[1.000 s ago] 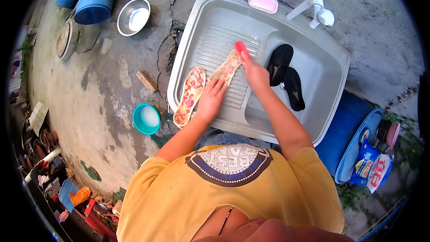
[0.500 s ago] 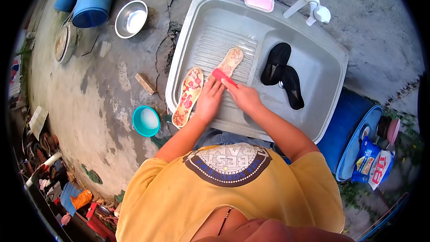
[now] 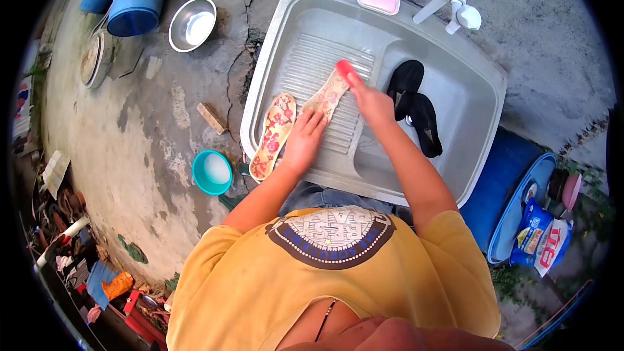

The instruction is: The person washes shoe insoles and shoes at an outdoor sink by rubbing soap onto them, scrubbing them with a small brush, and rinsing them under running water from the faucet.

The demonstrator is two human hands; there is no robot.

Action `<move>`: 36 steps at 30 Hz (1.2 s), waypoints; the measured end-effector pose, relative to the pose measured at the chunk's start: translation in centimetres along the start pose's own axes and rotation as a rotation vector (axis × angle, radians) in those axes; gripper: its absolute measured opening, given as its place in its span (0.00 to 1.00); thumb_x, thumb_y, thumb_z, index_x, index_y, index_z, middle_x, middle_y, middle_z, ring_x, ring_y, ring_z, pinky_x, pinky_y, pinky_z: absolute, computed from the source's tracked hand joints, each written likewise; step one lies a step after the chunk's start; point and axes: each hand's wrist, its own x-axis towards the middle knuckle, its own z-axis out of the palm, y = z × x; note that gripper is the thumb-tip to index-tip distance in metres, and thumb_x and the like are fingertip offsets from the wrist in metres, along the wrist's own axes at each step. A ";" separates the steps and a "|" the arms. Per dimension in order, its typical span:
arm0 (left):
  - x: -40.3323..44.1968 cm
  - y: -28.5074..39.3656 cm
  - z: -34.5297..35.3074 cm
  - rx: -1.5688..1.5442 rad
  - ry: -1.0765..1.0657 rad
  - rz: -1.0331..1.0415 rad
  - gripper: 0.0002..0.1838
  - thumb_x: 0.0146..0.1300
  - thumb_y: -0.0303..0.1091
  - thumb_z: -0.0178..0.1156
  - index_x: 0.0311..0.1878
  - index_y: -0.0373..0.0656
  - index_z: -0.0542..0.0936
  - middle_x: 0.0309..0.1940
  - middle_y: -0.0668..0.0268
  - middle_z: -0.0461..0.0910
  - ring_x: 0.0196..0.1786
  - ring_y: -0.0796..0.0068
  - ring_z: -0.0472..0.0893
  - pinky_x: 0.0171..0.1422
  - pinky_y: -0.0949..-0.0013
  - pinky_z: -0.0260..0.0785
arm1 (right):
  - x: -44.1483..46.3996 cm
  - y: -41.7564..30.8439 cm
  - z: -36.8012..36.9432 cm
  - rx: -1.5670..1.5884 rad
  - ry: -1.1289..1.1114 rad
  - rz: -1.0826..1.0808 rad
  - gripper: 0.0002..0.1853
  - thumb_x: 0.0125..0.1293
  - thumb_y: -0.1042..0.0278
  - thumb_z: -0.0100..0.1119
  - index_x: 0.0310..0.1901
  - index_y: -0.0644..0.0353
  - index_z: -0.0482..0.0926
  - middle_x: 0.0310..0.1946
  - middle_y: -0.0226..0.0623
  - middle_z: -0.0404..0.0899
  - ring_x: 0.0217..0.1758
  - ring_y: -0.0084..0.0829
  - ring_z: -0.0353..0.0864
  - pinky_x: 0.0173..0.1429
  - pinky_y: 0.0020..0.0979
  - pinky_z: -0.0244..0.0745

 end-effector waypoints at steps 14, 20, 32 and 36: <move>0.1 -0.6 -0.3 0.057 -0.057 -0.024 0.27 0.61 0.24 0.63 0.66 0.35 0.79 0.70 0.53 0.75 0.76 0.49 0.69 0.81 0.52 0.63 | 4.8 1.1 -1.3 0.055 0.125 0.124 0.31 0.77 0.51 0.56 0.79 0.31 0.63 0.38 0.50 0.87 0.38 0.55 0.87 0.42 0.52 0.81; 1.3 -0.7 -1.8 0.105 -0.165 0.048 0.29 0.57 0.22 0.57 0.65 0.32 0.78 0.70 0.52 0.74 0.77 0.47 0.68 0.82 0.52 0.62 | 5.3 0.6 -1.8 0.229 0.115 -0.073 0.42 0.65 0.55 0.70 0.78 0.50 0.62 0.53 0.53 0.85 0.53 0.53 0.86 0.56 0.50 0.81; 9.3 -1.4 -0.6 0.136 0.165 -0.092 0.17 0.58 0.26 0.66 0.51 0.49 0.88 0.59 0.61 0.81 0.61 0.54 0.77 0.66 0.54 0.72 | -3.1 1.1 1.2 0.592 -0.032 0.406 0.26 0.59 0.55 0.76 0.51 0.65 0.78 0.44 0.56 0.86 0.48 0.53 0.88 0.53 0.47 0.80; 8.4 0.5 -0.6 -0.121 0.177 -0.297 0.17 0.63 0.26 0.67 0.56 0.42 0.84 0.57 0.56 0.82 0.52 0.57 0.82 0.59 0.58 0.76 | -4.3 1.9 4.2 0.879 0.120 0.536 0.19 0.63 0.62 0.73 0.48 0.64 0.78 0.38 0.42 0.84 0.37 0.37 0.85 0.44 0.37 0.79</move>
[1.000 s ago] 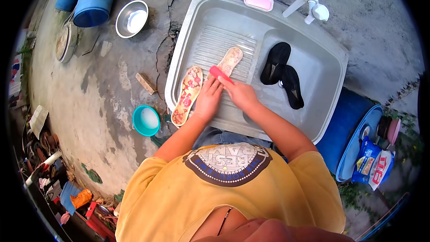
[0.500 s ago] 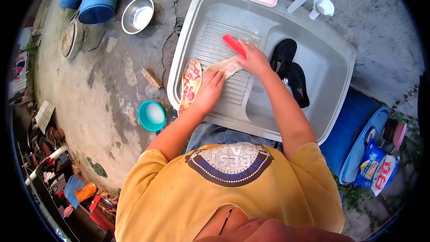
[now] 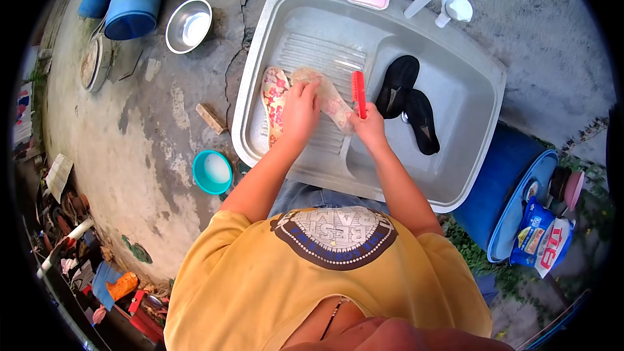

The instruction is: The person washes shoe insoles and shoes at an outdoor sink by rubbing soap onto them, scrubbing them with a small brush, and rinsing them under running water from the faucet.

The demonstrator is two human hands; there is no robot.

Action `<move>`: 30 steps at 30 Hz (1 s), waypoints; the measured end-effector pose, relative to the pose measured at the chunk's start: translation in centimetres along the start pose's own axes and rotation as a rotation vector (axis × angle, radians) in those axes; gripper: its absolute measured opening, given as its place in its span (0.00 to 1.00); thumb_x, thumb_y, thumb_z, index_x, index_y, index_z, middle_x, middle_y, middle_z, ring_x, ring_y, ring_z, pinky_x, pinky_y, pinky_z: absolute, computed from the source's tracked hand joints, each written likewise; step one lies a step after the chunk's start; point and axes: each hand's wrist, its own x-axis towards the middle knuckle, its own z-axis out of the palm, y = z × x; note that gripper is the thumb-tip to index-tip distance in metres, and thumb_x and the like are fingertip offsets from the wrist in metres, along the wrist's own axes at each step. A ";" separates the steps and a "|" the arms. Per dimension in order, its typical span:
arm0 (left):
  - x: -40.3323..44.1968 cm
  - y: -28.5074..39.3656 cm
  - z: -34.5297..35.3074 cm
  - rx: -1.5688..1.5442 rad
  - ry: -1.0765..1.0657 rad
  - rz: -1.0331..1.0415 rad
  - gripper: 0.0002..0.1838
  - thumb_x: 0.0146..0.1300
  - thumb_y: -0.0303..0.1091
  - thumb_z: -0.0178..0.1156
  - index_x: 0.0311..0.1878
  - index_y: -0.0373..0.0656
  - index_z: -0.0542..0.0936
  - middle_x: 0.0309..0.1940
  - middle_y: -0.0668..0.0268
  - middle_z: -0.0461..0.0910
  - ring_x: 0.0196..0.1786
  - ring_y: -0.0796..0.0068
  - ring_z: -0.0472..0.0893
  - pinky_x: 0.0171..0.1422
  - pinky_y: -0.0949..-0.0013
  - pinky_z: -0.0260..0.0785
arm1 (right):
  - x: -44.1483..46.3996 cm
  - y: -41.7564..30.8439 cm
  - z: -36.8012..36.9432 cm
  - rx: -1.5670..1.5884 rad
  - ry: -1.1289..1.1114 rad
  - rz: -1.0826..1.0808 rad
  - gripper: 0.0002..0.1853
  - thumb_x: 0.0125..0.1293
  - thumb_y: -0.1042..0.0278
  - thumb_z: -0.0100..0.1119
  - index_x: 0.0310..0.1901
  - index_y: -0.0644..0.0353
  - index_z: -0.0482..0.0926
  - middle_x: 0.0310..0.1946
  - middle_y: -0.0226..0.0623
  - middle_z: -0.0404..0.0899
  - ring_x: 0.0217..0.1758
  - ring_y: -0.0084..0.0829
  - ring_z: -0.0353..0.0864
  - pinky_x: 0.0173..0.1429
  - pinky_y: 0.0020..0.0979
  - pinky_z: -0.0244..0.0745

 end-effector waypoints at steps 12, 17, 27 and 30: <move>-4.7 1.7 2.1 -0.228 -0.199 -0.266 0.18 0.67 0.31 0.68 0.58 0.41 0.80 0.42 0.56 0.83 0.42 0.56 0.86 0.47 0.56 0.78 | -2.6 -3.7 1.0 0.408 -0.004 0.241 0.08 0.73 0.66 0.65 0.46 0.61 0.81 0.30 0.31 0.83 0.23 0.15 0.73 0.22 0.21 0.60; -4.0 0.4 1.3 -0.146 -0.271 -0.193 0.18 0.66 0.31 0.67 0.58 0.45 0.79 0.44 0.56 0.82 0.45 0.52 0.84 0.47 0.51 0.77 | -2.2 -1.4 0.0 0.241 0.057 0.058 0.07 0.76 0.66 0.62 0.45 0.60 0.83 0.35 0.33 0.88 0.24 0.14 0.74 0.23 0.20 0.61; -3.0 4.0 -1.3 -0.441 -0.348 -0.026 0.14 0.67 0.29 0.67 0.55 0.44 0.86 0.46 0.55 0.84 0.40 0.56 0.85 0.45 0.58 0.77 | -4.6 -4.8 -2.8 0.462 -0.102 0.169 0.07 0.77 0.66 0.61 0.45 0.60 0.83 0.36 0.32 0.87 0.23 0.13 0.72 0.22 0.18 0.60; -2.8 4.0 -1.0 -0.392 -0.406 0.004 0.12 0.67 0.29 0.67 0.53 0.43 0.88 0.38 0.58 0.86 0.34 0.62 0.84 0.43 0.62 0.77 | -5.4 -6.2 -2.7 0.453 -0.166 0.164 0.08 0.77 0.65 0.61 0.43 0.60 0.84 0.32 0.29 0.85 0.23 0.13 0.72 0.24 0.19 0.61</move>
